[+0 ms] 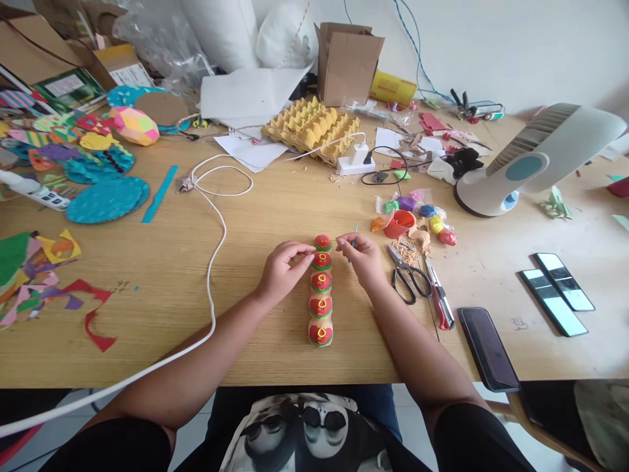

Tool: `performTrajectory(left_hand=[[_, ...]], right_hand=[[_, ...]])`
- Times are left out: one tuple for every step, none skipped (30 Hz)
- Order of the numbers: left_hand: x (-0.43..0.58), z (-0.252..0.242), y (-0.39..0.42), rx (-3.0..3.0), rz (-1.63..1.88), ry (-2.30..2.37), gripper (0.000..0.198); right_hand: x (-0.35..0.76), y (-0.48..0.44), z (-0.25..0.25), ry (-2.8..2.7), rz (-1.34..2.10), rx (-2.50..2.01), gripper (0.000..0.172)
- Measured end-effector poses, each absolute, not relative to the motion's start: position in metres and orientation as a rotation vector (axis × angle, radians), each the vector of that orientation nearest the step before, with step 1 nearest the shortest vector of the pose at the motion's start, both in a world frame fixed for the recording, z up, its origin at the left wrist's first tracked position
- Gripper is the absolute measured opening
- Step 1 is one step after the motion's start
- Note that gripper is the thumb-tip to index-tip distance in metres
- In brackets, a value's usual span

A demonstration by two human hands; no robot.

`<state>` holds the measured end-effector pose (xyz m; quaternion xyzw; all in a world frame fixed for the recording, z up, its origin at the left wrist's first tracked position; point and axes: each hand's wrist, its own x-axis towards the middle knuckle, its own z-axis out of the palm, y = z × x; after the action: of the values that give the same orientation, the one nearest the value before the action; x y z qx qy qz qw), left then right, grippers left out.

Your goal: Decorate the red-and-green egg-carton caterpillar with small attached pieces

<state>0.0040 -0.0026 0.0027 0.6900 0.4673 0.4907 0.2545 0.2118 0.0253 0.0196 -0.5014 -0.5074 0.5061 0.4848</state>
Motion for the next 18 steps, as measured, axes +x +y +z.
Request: performTrajectory(left_hand=[[0.004,0.002,-0.001,1.865,1.327,1.275,0.017],[0.004,0.001,0.0,1.854,1.32,1.272,0.019],[0.005,-0.001,0.001,1.834,1.313,1.259,0.022],[0.005,-0.002,0.002,1.805,1.301,1.237,0.025],[0.006,-0.003,0.003,1.771,1.285,1.207,0.028],[0.007,-0.004,0.004,1.734,1.267,1.172,0.033],[0.008,-0.005,0.005,1.695,1.249,1.136,0.038],[0.008,-0.006,0.006,1.659,1.233,1.104,0.043],[0.008,-0.007,0.006,1.632,1.213,1.074,0.049],[0.008,-0.007,0.006,1.614,1.194,1.049,0.053],[0.008,-0.008,0.007,1.604,1.178,1.029,0.057],[0.007,-0.008,0.007,1.601,1.163,1.015,0.059],[0.007,-0.008,0.007,1.603,1.151,1.006,0.059],[0.006,-0.008,0.007,1.608,1.146,1.001,0.059],[0.006,-0.008,0.007,1.611,1.151,1.0,0.059],[0.005,-0.009,0.007,1.612,1.16,1.002,0.058],[0.005,-0.009,0.008,1.611,1.172,1.005,0.057],[0.005,-0.01,0.008,1.608,1.184,1.009,0.056]], right_hand=[[0.212,0.028,0.018,-1.224,1.205,-1.237,0.038],[0.211,0.031,0.017,-1.219,1.182,-1.248,0.036],[0.211,0.033,0.016,-1.223,1.161,-1.258,0.034],[0.209,0.035,0.015,-1.234,1.137,-1.27,0.032],[0.208,0.037,0.014,-1.249,1.114,-1.28,0.031],[0.207,0.039,0.013,-1.267,1.095,-1.286,0.03],[0.205,0.04,0.012,-1.283,1.084,-1.285,0.029],[0.203,0.04,0.011,-1.297,1.084,-1.278,0.029],[0.202,0.041,0.009,-1.307,1.1,-1.267,0.029],[0.201,0.041,0.008,-1.312,1.126,-1.255,0.03],[0.2,0.041,0.007,-1.316,1.154,-1.246,0.03],[0.199,0.04,0.007,-1.317,1.175,-1.243,0.031],[0.199,0.04,0.006,-1.316,1.186,-1.246,0.032],[0.199,0.039,0.006,-1.316,1.188,-1.255,0.032],[0.199,0.039,0.006,-1.318,1.183,-1.265,0.033],[0.199,0.038,0.006,-1.322,1.176,-1.272,0.034],[0.2,0.037,0.007,-1.327,1.172,-1.274,0.034],[0.2,0.037,0.007,-1.335,1.173,-1.268,0.035]])
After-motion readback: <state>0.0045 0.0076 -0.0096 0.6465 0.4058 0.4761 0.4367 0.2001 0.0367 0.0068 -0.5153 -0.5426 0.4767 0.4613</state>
